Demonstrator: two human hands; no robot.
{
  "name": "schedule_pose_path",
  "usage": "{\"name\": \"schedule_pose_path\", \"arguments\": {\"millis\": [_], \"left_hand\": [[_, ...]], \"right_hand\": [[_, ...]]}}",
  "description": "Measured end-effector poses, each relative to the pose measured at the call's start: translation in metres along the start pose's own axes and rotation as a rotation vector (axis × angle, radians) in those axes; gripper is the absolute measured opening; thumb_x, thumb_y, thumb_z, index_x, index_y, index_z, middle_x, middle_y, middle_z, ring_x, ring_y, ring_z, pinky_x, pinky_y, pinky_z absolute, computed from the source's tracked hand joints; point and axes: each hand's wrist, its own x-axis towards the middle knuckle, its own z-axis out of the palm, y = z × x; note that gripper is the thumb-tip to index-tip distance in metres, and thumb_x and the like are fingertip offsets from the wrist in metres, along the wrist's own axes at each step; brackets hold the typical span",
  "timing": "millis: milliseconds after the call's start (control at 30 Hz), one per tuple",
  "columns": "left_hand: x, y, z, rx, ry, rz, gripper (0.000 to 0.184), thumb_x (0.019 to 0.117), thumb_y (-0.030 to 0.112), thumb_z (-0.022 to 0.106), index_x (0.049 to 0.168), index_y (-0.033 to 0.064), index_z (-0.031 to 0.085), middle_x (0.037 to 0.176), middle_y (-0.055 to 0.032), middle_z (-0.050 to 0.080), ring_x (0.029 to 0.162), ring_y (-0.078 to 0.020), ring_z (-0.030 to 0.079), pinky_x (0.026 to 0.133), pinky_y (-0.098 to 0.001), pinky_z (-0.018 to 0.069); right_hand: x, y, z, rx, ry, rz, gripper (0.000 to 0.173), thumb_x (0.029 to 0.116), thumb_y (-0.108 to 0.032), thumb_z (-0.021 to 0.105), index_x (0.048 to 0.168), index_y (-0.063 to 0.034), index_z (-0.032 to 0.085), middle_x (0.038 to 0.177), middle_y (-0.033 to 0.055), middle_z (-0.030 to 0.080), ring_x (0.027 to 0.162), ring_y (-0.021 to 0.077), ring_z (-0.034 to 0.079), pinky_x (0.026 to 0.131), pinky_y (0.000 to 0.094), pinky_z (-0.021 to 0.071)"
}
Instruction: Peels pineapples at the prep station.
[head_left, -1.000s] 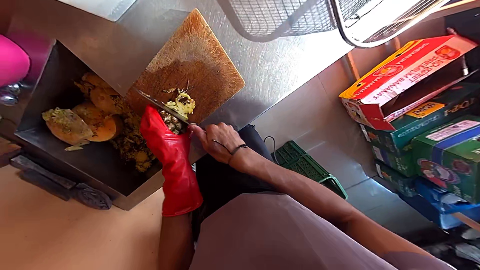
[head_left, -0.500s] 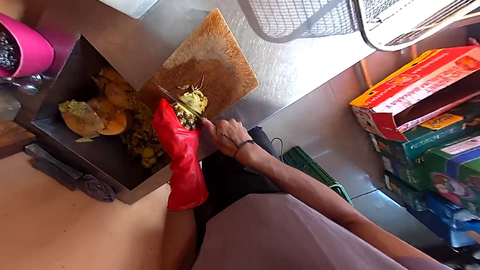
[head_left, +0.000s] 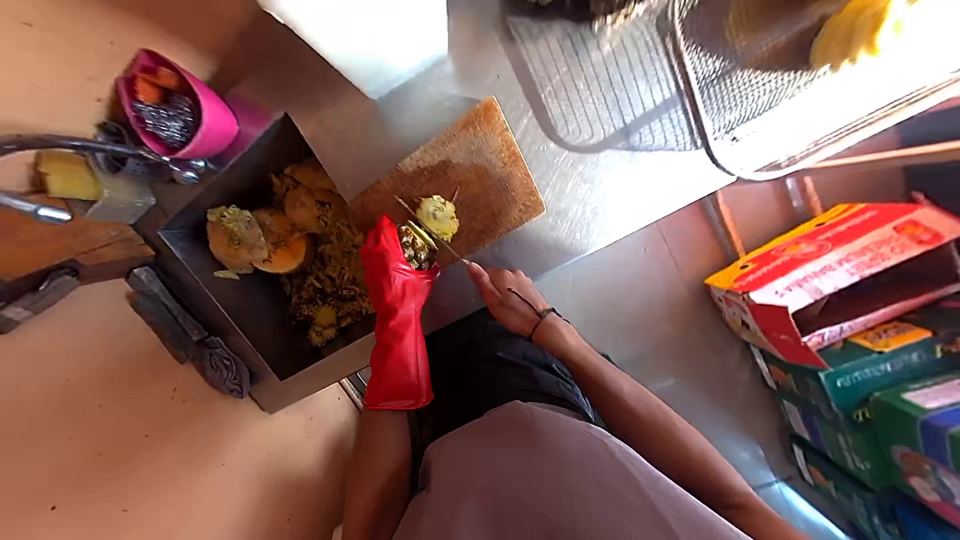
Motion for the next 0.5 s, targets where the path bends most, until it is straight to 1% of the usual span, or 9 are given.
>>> {"name": "schedule_pose_path", "arguments": {"millis": [33,133,200,233,300,333,400,433,500], "left_hand": [[-0.003,-0.01,-0.006,-0.159,0.017,-0.003,0.107,0.0614,0.031,0.093,0.151,0.0038,0.042,0.147,-0.0212,0.051,0.137,-0.032,0.048,0.116,-0.0467,0.0375],[-0.02,-0.03,-0.026,-0.701,0.046,-0.118,0.096,0.0625,0.022,0.092,0.146,0.0097,0.047,0.139,-0.0129,0.058,0.125,-0.0164,0.058,0.105,-0.033,0.0507],[-0.035,-0.036,-0.045,-0.914,0.003,-0.216,0.092,0.0682,0.018,0.09,0.148,0.0144,0.045,0.138,-0.0104,0.059,0.122,-0.0166,0.061,0.1,-0.0354,0.0556],[-0.042,-0.035,-0.055,-0.951,-0.018,-0.288,0.088,0.0727,0.02,0.089,0.149,0.0181,0.045,0.138,-0.0087,0.059,0.122,-0.0173,0.061,0.099,-0.0381,0.0563],[-0.049,-0.04,-0.07,-0.962,-0.056,-0.395,0.085,0.078,0.025,0.086,0.15,0.0177,0.044,0.137,-0.0117,0.06,0.122,-0.0213,0.061,0.098,-0.0439,0.0553],[-0.052,-0.04,-0.08,-0.955,-0.082,-0.416,0.082,0.0819,0.027,0.084,0.151,0.0151,0.042,0.137,-0.0145,0.06,0.123,-0.0238,0.061,0.099,-0.0456,0.054],[-0.056,-0.033,-0.105,-0.946,-0.114,-0.485,0.068,0.0876,0.023,0.079,0.146,0.0093,0.048,0.131,-0.0177,0.063,0.117,-0.0259,0.063,0.096,-0.0446,0.0536],[-0.057,-0.029,-0.12,-0.988,-0.15,-0.565,0.062,0.0902,0.02,0.077,0.145,0.0097,0.049,0.132,-0.0167,0.062,0.12,-0.0256,0.06,0.101,-0.0452,0.0486],[-0.063,-0.055,-0.102,-1.046,-0.048,-0.496,0.063,0.0888,0.025,0.077,0.143,0.008,0.051,0.131,-0.0156,0.063,0.119,-0.0241,0.061,0.099,-0.0439,0.052]], "right_hand": [[-0.003,-0.001,-0.006,-0.011,0.03,-0.013,0.072,0.1104,-0.054,0.021,0.089,-0.003,0.066,0.072,0.0155,0.062,0.071,0.0352,0.066,0.065,0.0575,0.0514],[-0.007,0.009,-0.014,-0.184,0.278,0.025,0.055,0.1098,-0.048,0.033,0.106,-0.0025,0.063,0.08,0.0199,0.065,0.076,0.0416,0.068,0.064,0.0623,0.0522],[0.0,0.022,-0.013,-0.286,0.444,0.08,0.046,0.1079,-0.041,0.044,0.121,0.0009,0.058,0.102,0.026,0.067,0.094,0.0472,0.068,0.073,0.0664,0.0531],[0.005,0.029,-0.014,-0.311,0.502,0.103,0.044,0.1073,-0.037,0.047,0.125,0.0026,0.057,0.113,0.0275,0.065,0.103,0.0485,0.066,0.078,0.0672,0.0526],[0.013,0.039,-0.013,-0.345,0.575,0.153,0.043,0.1072,-0.032,0.05,0.127,0.0052,0.057,0.122,0.0295,0.064,0.11,0.0494,0.065,0.081,0.0671,0.0521],[0.015,0.039,-0.012,-0.352,0.582,0.185,0.043,0.1076,-0.032,0.05,0.127,0.006,0.057,0.124,0.0297,0.063,0.112,0.0491,0.064,0.083,0.0664,0.052],[0.017,0.036,-0.007,-0.347,0.567,0.239,0.044,0.1088,-0.031,0.048,0.129,0.0069,0.056,0.127,0.0294,0.062,0.116,0.0476,0.063,0.088,0.0643,0.052],[0.017,0.033,-0.003,-0.338,0.563,0.256,0.044,0.109,-0.031,0.047,0.129,0.0072,0.056,0.127,0.0294,0.062,0.116,0.047,0.063,0.089,0.0634,0.0521],[0.017,0.026,0.008,-0.32,0.531,0.287,0.045,0.1096,-0.031,0.045,0.133,0.0065,0.054,0.131,0.0281,0.061,0.12,0.0448,0.063,0.094,0.0606,0.0524]]}}
